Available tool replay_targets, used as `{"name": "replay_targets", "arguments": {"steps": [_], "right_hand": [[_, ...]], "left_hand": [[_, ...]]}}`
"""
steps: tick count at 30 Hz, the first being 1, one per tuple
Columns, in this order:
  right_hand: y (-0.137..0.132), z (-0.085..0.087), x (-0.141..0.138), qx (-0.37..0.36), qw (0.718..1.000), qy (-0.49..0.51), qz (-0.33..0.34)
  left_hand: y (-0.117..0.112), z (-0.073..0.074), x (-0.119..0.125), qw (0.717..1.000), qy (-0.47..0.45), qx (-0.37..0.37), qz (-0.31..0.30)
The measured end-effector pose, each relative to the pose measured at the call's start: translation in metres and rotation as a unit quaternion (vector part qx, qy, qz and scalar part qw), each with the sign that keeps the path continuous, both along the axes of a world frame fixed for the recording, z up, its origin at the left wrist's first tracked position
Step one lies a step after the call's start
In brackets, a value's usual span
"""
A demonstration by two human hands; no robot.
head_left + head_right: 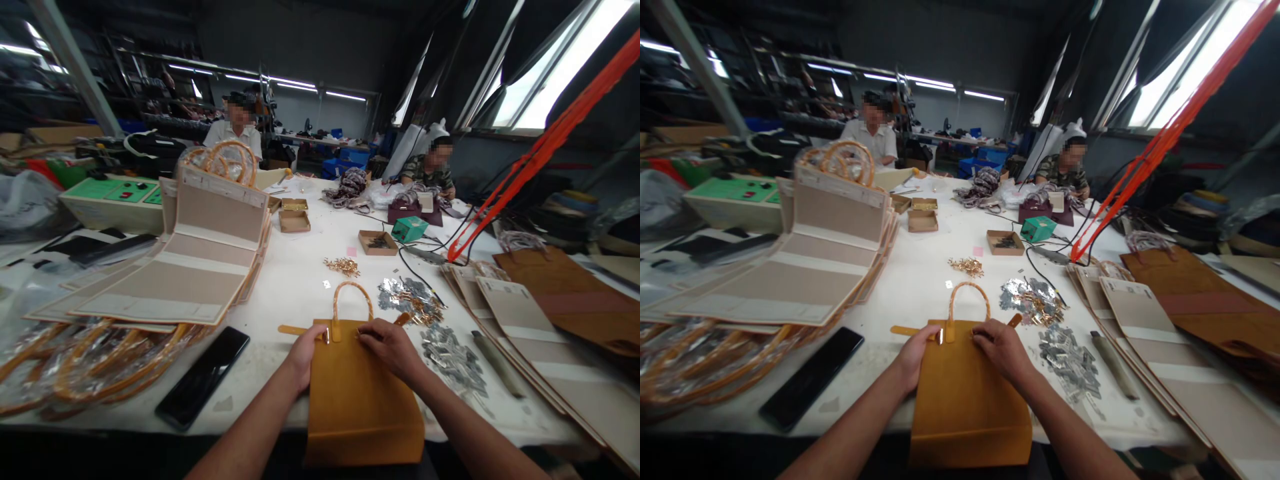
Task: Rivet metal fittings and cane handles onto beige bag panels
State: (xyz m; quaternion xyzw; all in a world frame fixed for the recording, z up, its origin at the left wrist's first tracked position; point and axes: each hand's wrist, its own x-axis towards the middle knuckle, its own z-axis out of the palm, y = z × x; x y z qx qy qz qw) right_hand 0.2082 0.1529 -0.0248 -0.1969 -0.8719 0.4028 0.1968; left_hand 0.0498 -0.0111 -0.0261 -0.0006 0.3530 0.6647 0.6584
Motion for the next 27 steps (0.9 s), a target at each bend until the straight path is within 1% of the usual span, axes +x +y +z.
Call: {"name": "replay_targets", "arguments": {"steps": [6, 11, 14, 17, 23, 27], "right_hand": [[0.003, -0.004, -0.002, 0.005, 0.999, -0.025, 0.023], [0.009, -0.005, 0.0, 0.068, 0.995, -0.046, 0.059], [0.01, -0.01, 0.0, 0.116, 0.991, -0.046, 0.049], [0.008, -0.015, 0.0, 0.147, 0.988, -0.045, 0.034], [0.006, -0.016, -0.001, 0.142, 0.989, -0.036, 0.017], [0.009, -0.017, -0.003, 0.154, 0.987, -0.036, 0.026]], "left_hand": [[0.002, -0.002, 0.0, 1.0, 0.008, -0.004, 0.004], [0.002, -0.001, 0.002, 1.0, 0.005, 0.005, 0.002], [0.002, 0.0, 0.002, 1.0, 0.003, 0.005, -0.003], [0.003, 0.001, 0.001, 1.0, 0.001, 0.002, -0.001], [0.007, 0.001, -0.001, 1.0, -0.003, -0.005, -0.001], [0.009, 0.0, -0.001, 1.0, -0.003, -0.011, 0.002]]}}
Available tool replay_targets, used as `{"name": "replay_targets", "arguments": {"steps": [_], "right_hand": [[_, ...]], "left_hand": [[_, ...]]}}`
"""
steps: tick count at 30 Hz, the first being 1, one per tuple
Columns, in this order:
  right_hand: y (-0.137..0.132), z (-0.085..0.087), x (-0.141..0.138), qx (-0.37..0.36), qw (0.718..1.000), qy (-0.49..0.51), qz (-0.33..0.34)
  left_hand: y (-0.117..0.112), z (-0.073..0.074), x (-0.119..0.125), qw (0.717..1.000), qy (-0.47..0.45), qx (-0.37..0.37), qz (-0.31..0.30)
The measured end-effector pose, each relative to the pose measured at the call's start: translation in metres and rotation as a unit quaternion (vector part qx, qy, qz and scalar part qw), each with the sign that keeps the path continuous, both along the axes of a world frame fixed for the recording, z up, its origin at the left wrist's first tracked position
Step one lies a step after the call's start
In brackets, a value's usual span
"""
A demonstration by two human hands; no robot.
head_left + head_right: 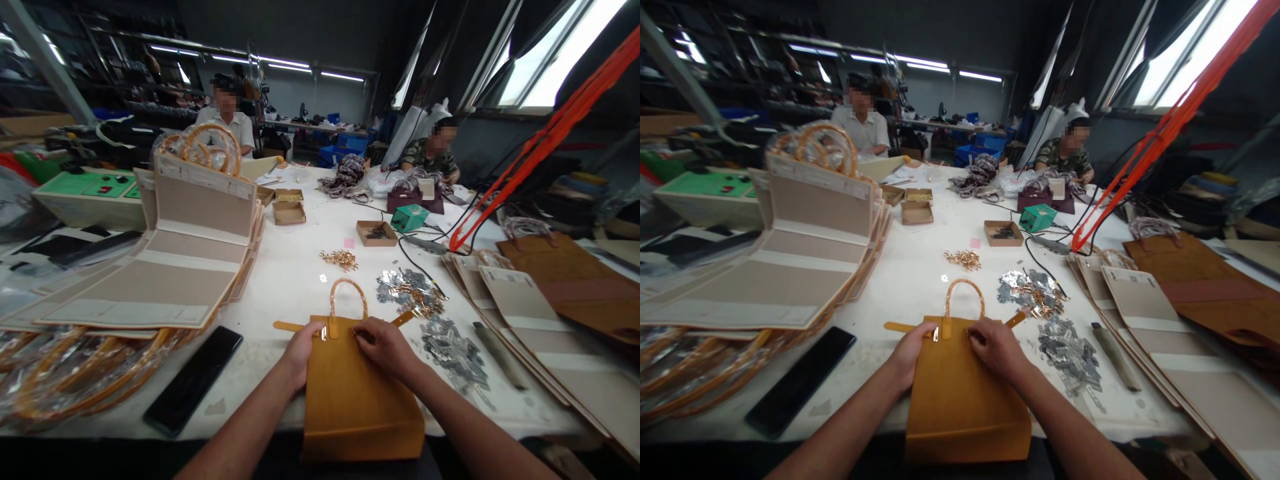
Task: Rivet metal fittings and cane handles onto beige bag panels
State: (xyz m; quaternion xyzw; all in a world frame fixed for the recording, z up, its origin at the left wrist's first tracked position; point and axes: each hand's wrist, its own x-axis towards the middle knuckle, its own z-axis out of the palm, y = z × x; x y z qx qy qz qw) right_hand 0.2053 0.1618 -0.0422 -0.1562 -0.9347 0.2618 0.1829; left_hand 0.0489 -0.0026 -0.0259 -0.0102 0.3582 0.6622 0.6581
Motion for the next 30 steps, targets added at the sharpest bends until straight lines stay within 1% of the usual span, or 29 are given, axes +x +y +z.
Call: {"name": "replay_targets", "arguments": {"steps": [5, 7, 11, 16, 18, 22, 24, 27, 30], "right_hand": [[0.001, -0.005, 0.006, 0.036, 0.998, -0.012, 0.055], [-0.002, -0.006, 0.01, 0.046, 0.997, 0.0, 0.065], [-0.012, -0.005, 0.011, 0.069, 0.997, 0.018, 0.039], [-0.016, 0.0, 0.007, 0.096, 0.995, -0.009, 0.03], [-0.014, 0.002, 0.007, 0.074, 0.996, -0.016, 0.035], [-0.006, 0.011, 0.005, -0.026, 0.999, -0.025, 0.01], [-0.002, 0.018, 0.002, -0.058, 0.998, -0.032, 0.003], [0.004, 0.03, -0.005, -0.063, 0.996, -0.055, 0.024], [0.007, 0.035, -0.009, -0.07, 0.994, -0.077, 0.045]], "left_hand": [[0.0, 0.003, 0.003, 1.0, 0.001, -0.005, 0.002], [-0.001, 0.005, 0.004, 1.0, 0.001, -0.01, 0.003], [-0.002, 0.006, 0.005, 1.0, 0.01, -0.024, 0.014], [-0.003, 0.008, 0.008, 0.998, 0.034, -0.052, 0.027], [-0.003, 0.007, 0.01, 0.997, 0.042, -0.06, 0.031], [-0.003, 0.004, 0.012, 0.994, 0.056, -0.077, 0.049], [-0.002, 0.002, 0.012, 0.993, 0.059, -0.08, 0.06], [-0.002, 0.002, 0.012, 0.993, 0.055, -0.078, 0.068], [-0.002, 0.003, 0.012, 0.994, 0.048, -0.076, 0.067]]}}
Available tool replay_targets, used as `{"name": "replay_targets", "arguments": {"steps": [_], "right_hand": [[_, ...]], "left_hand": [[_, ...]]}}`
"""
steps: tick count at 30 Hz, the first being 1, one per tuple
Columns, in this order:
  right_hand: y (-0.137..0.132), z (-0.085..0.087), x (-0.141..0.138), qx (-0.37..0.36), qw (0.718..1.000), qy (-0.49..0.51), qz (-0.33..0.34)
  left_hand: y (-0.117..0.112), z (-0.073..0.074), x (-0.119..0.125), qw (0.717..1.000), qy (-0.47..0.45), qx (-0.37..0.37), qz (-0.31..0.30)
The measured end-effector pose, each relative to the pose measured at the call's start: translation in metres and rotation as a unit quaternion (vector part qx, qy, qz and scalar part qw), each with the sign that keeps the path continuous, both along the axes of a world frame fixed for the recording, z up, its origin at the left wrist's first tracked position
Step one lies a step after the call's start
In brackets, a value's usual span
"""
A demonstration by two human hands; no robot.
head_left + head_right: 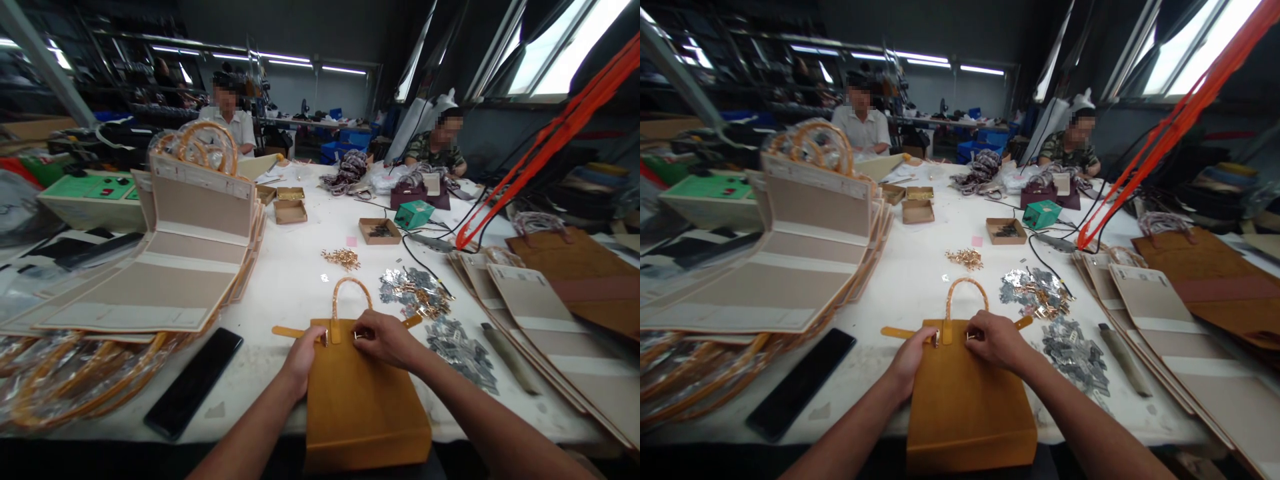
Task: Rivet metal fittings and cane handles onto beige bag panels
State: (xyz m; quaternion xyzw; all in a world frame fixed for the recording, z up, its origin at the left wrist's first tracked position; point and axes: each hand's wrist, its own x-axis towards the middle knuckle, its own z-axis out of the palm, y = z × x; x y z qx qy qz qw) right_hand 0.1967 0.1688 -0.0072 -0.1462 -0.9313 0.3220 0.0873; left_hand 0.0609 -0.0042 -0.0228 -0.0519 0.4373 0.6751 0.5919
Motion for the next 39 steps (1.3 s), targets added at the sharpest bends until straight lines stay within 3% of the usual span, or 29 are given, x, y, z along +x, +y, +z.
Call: {"name": "replay_targets", "arguments": {"steps": [7, 12, 26, 30, 34, 39], "right_hand": [[0.0, -0.007, 0.004, -0.06, 0.996, 0.027, 0.059], [-0.006, -0.014, 0.007, -0.06, 0.997, 0.055, 0.015], [-0.023, -0.027, 0.009, 0.119, 0.986, 0.095, -0.061], [-0.021, -0.029, 0.011, 0.14, 0.985, 0.093, -0.035], [-0.013, -0.025, 0.016, 0.1, 0.99, 0.095, 0.024], [-0.008, -0.02, 0.018, 0.024, 0.992, 0.121, 0.01]], "left_hand": [[0.0, 0.0, 0.001, 1.0, -0.008, 0.003, 0.0], [0.0, 0.004, 0.002, 1.0, -0.001, -0.008, -0.003], [0.0, 0.004, 0.003, 0.999, 0.026, -0.022, -0.008], [0.0, 0.004, 0.003, 1.0, 0.013, -0.008, -0.021], [-0.001, 0.004, 0.005, 0.999, 0.006, -0.001, -0.032], [-0.002, 0.004, 0.007, 1.0, 0.007, -0.004, -0.022]]}}
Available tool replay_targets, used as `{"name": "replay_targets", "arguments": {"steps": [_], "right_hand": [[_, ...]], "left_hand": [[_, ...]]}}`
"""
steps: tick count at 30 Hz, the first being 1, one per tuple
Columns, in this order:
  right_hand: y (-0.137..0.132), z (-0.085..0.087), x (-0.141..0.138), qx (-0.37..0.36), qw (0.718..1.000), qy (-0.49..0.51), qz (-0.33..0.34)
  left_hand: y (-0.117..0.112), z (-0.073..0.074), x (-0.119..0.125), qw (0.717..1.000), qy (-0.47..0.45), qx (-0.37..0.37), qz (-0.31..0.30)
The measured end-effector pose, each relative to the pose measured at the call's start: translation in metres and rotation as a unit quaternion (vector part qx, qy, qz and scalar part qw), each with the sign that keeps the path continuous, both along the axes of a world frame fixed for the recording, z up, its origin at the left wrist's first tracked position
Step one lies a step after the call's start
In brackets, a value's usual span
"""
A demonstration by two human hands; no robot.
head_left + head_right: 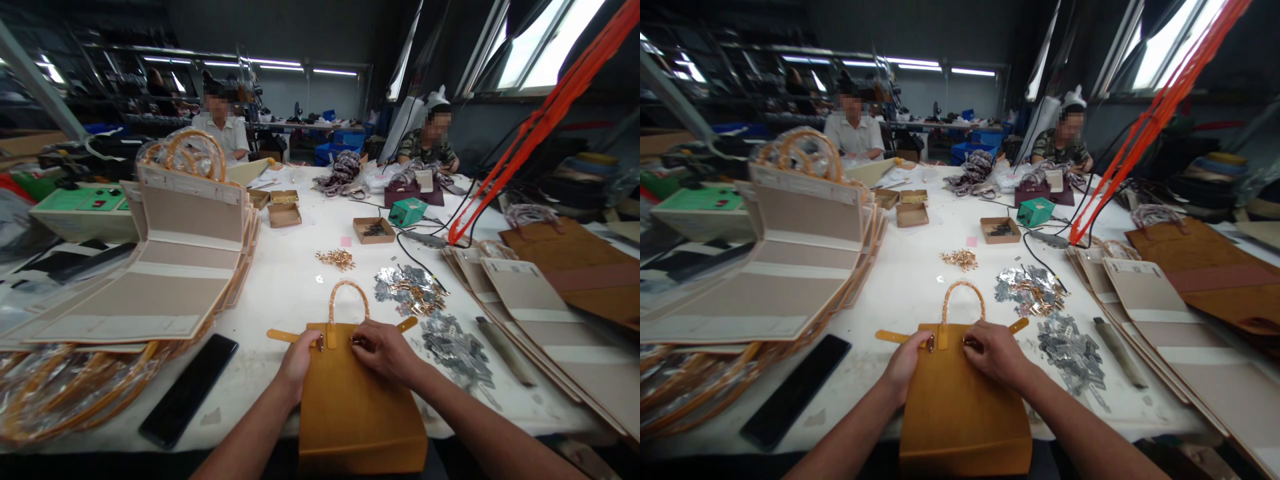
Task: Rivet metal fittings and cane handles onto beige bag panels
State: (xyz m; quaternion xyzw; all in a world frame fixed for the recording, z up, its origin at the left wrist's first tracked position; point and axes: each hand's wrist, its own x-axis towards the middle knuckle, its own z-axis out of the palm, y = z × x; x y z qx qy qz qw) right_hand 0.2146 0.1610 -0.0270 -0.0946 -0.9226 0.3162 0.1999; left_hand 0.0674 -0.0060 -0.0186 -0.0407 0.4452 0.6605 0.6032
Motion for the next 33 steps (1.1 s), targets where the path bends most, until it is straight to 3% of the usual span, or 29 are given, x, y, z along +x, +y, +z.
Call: {"name": "replay_targets", "arguments": {"steps": [6, 12, 17, 21, 28, 33], "right_hand": [[0.004, 0.005, -0.009, -0.012, 0.999, -0.036, 0.03], [0.007, 0.002, -0.013, 0.021, 0.998, -0.045, 0.029], [0.012, -0.001, -0.006, -0.016, 0.996, -0.049, 0.068], [0.006, -0.006, -0.004, 0.007, 0.999, -0.042, 0.02], [-0.012, -0.013, -0.006, 0.126, 0.99, -0.019, -0.059], [-0.011, -0.013, -0.004, 0.155, 0.986, -0.029, -0.048]], "left_hand": [[0.001, -0.002, -0.001, 1.0, -0.008, -0.004, 0.014], [0.001, 0.0, 0.0, 1.0, -0.011, -0.017, 0.024], [0.002, 0.002, 0.0, 1.0, -0.011, -0.024, 0.017], [0.003, 0.005, 0.0, 0.999, -0.01, -0.025, 0.018], [0.006, 0.01, 0.002, 0.999, 0.001, -0.03, 0.015], [0.006, 0.006, 0.002, 0.999, 0.014, -0.04, 0.012]]}}
